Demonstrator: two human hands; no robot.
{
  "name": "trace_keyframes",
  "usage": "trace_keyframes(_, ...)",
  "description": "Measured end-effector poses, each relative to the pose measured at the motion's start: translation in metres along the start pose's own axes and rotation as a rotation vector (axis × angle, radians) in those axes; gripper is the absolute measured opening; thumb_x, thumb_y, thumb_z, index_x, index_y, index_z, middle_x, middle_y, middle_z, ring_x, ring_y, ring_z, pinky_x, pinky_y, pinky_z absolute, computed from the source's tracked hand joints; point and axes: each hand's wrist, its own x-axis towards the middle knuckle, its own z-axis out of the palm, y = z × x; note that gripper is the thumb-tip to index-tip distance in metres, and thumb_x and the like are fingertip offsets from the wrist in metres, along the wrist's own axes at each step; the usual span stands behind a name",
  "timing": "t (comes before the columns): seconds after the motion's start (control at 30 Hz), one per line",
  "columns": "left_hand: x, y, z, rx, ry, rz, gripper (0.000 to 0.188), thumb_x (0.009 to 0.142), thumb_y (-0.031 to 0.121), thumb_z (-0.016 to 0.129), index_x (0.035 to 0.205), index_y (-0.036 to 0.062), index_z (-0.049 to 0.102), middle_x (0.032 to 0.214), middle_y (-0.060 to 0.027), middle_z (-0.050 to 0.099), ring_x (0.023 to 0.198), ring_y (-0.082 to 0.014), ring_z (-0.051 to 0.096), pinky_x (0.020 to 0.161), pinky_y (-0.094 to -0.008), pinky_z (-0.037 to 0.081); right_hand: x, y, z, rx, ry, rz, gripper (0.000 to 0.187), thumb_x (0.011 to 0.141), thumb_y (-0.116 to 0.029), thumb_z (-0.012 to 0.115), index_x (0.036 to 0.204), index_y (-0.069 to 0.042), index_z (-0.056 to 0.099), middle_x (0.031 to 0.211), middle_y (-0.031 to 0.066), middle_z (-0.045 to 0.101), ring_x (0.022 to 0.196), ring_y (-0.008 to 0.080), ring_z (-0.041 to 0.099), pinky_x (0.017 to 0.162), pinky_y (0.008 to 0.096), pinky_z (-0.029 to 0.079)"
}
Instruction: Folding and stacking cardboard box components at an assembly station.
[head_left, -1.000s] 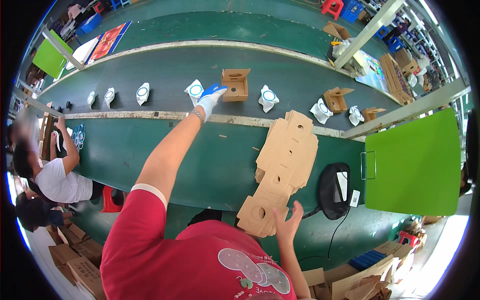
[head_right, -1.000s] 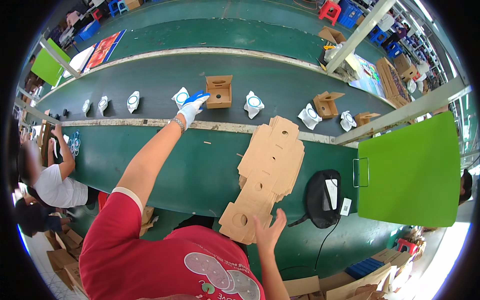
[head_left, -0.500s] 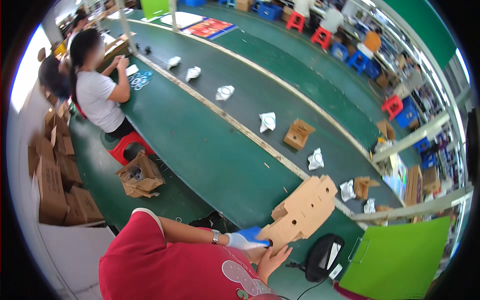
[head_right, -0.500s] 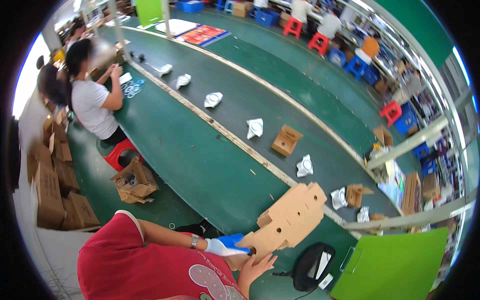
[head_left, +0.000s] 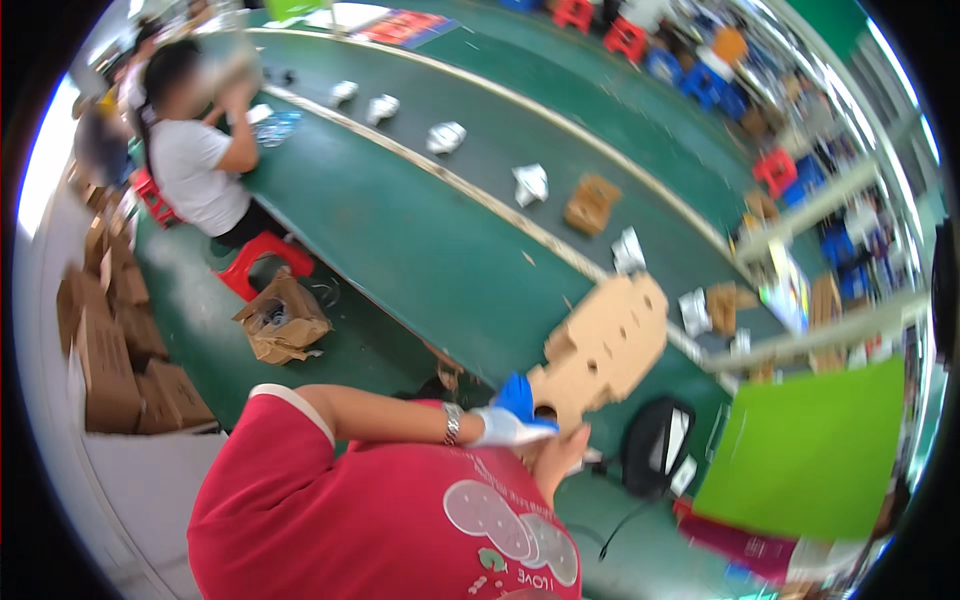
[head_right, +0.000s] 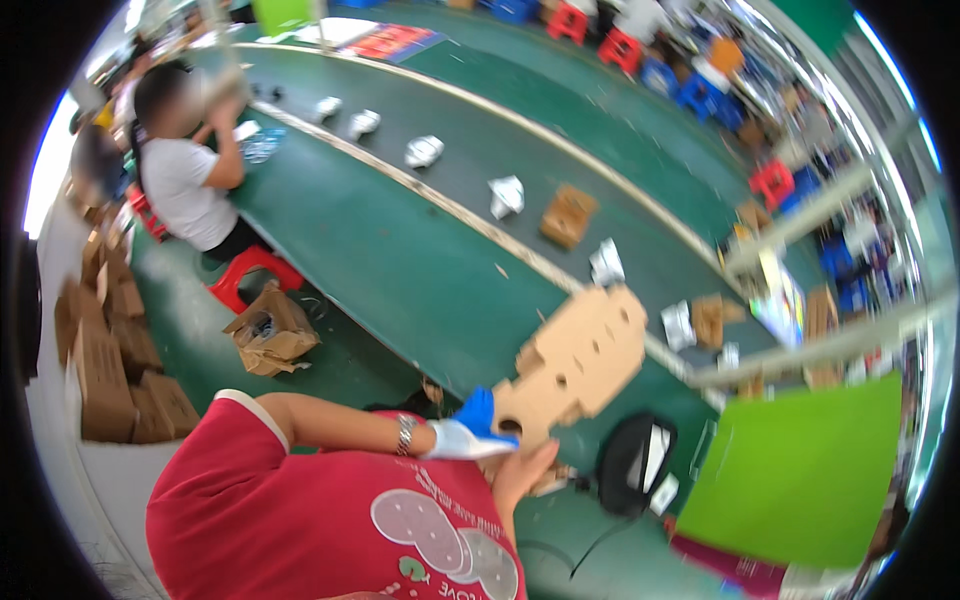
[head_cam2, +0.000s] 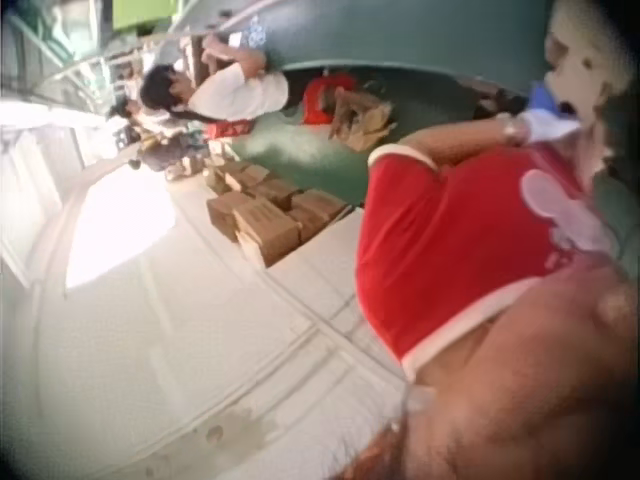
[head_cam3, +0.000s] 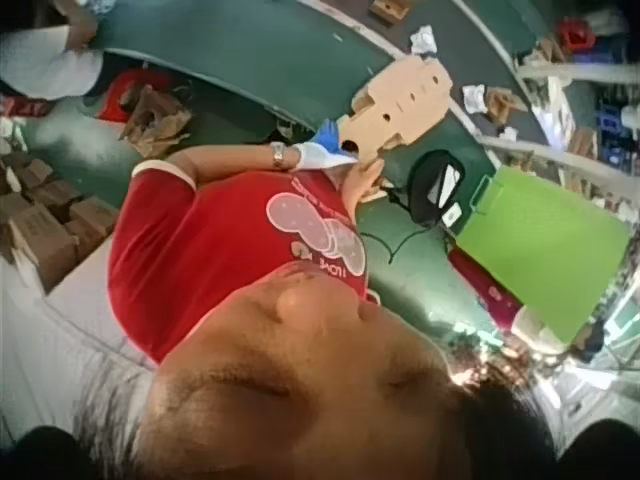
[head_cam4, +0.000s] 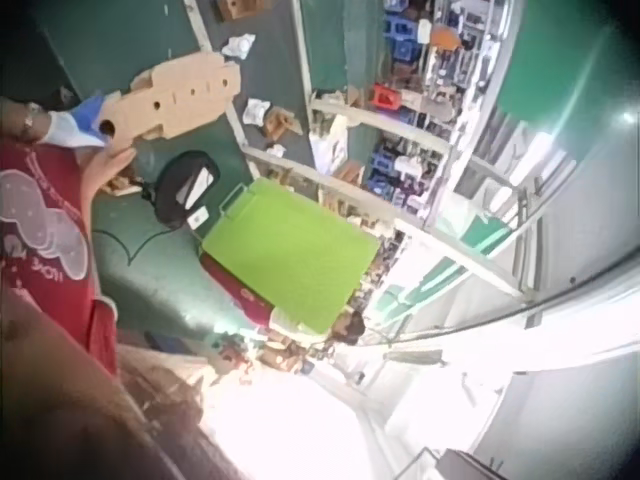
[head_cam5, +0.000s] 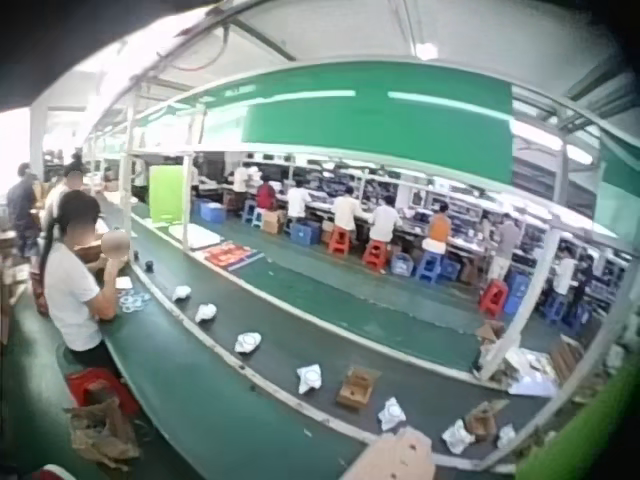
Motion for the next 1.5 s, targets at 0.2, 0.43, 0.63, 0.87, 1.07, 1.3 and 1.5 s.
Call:
trace_keyframes(0.2, 0.011, 0.001, -0.011, 0.153, -0.241, -0.155, 0.095, 0.087, 0.055, 0.066, 0.144, -0.0095, 0.025, 0.143, -0.0309, 0.038, 0.134, -0.0414, 0.036, 0.114, -0.0460, 0.025, 0.002, -0.035, -0.003, 0.083, -0.017, 0.084, 0.056, 0.094, -0.015, 0.064, 0.139, 0.010, 0.042, 0.151, 0.0315, 0.029, 0.142, 0.0430, 0.030, 0.115, 0.0450, 0.027)
trace_keyframes(0.43, 0.025, -0.084, 0.027, 0.227, -0.226, 0.025, 0.083, 0.093, 0.041, 0.065, 0.148, -0.0050, 0.023, 0.148, -0.0259, 0.035, 0.136, -0.0370, 0.035, 0.115, -0.0416, 0.025, -0.001, -0.048, 0.010, 0.064, 0.067, 0.149, 0.061, 0.092, -0.011, 0.065, 0.141, 0.012, 0.037, 0.155, 0.0301, 0.021, 0.142, 0.0452, 0.026, 0.115, 0.0462, 0.026)
trace_keyframes(0.63, 0.014, 0.012, -0.031, -0.082, -0.125, -0.150, 0.080, 0.078, 0.040, 0.080, 0.125, -0.0116, 0.040, 0.121, -0.0259, 0.050, 0.109, -0.0335, 0.056, 0.091, -0.0401, 0.048, -0.001, -0.077, 0.005, 0.140, 0.205, 0.103, 0.050, 0.091, -0.012, 0.066, 0.132, 0.008, 0.044, 0.141, 0.0262, 0.041, 0.130, 0.0397, 0.041, 0.110, 0.0447, 0.033)
trace_keyframes(0.87, 0.037, 0.051, -0.071, -0.460, -0.237, -0.338, 0.049, 0.088, 0.031, 0.074, 0.120, -0.0003, 0.055, 0.117, -0.0149, 0.065, 0.108, -0.0233, 0.062, 0.091, -0.0344, 0.049, 0.014, -0.078, 0.024, 0.414, 0.215, 0.324, 0.043, 0.092, -0.021, 0.071, 0.119, 0.003, 0.048, 0.115, 0.0211, 0.056, 0.106, 0.0303, 0.058, 0.092, 0.0383, 0.047)
trace_keyframes(1.07, 0.064, 0.056, -0.087, -0.430, -0.316, -0.287, 0.057, 0.090, 0.044, 0.066, 0.124, -0.0005, 0.056, 0.116, -0.0146, 0.065, 0.107, -0.0249, 0.061, 0.092, -0.0341, 0.046, 0.043, -0.109, 0.014, 0.723, 0.139, 0.505, 0.047, 0.092, -0.024, 0.071, 0.117, 0.007, 0.045, 0.095, 0.0123, 0.062, 0.088, 0.0206, 0.063, 0.081, 0.0319, 0.051)
trace_keyframes(1.3, 0.066, 0.047, -0.082, -0.588, -0.418, -0.328, 0.056, 0.096, 0.048, 0.057, 0.128, 0.0021, 0.056, 0.116, -0.0128, 0.065, 0.105, -0.0228, 0.061, 0.089, -0.0328, 0.047, 0.070, -0.104, 0.012, 0.792, -0.086, 0.596, 0.035, 0.099, -0.037, 0.061, 0.083, -0.007, 0.055, 0.068, -0.0014, 0.050, 0.055, 0.0084, 0.046, 0.051, 0.0253, 0.037)
trace_keyframes(1.5, 0.112, 0.009, -0.119, -1.007, -0.663, -0.384, 0.077, 0.095, 0.069, 0.041, 0.139, 0.0072, 0.045, 0.127, -0.0129, 0.059, 0.110, -0.0213, 0.061, 0.094, -0.0399, 0.050, 0.094, -0.131, -0.038, 1.393, -0.393, 0.568, 0.032, 0.106, -0.040, 0.042, 0.097, -0.010, 0.051, 0.059, -0.0057, 0.028, 0.051, 0.0068, 0.029, 0.046, 0.0230, 0.026)
